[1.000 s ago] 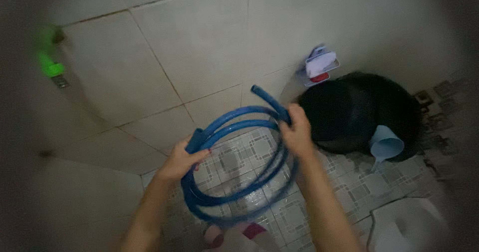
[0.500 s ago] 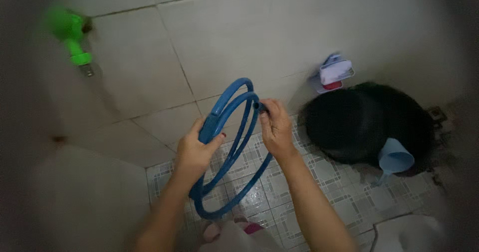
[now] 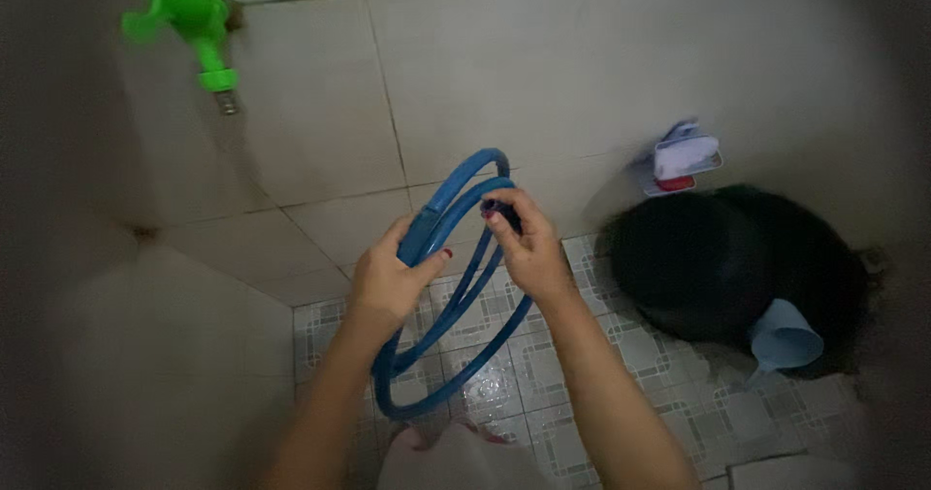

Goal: The person picks up a blue hose and attaches it to a green tap, then takes a brush and scrubs the tiled bathroom wall while holding the hose.

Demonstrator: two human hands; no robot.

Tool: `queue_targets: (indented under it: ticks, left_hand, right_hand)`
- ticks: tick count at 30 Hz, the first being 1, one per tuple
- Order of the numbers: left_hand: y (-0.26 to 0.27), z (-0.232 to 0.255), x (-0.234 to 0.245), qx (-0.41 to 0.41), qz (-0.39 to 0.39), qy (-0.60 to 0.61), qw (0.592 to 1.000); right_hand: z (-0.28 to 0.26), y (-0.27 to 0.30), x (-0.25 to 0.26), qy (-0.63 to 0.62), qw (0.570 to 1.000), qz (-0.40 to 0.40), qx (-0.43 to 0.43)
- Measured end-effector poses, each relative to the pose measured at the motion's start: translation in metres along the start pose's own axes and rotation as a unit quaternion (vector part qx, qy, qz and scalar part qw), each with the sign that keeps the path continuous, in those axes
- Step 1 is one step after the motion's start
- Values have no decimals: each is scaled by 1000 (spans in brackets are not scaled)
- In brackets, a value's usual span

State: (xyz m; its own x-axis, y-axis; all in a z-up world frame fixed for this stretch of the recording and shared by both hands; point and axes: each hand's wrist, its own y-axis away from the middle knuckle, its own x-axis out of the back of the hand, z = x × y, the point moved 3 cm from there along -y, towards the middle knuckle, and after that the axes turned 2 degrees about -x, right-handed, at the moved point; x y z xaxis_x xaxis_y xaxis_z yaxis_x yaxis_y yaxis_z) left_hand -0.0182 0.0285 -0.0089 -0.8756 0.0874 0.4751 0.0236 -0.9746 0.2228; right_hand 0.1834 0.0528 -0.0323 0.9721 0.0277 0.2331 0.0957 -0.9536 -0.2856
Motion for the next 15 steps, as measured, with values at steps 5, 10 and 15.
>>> queue_targets:
  ticks: [5,10,15]
  left_hand:
    - [2,-11,17,-33,15,40,999]
    - [7,-20,41,-48,11,75,996]
    - [-2,-67,58,63,-27,132,989]
  right_hand:
    - [-3,-1,-14,-11,999,-1,-30]
    - [-5,-6,-43,-53,997,-22,50]
    - [-7,-15,-103,56,995,-20,75]
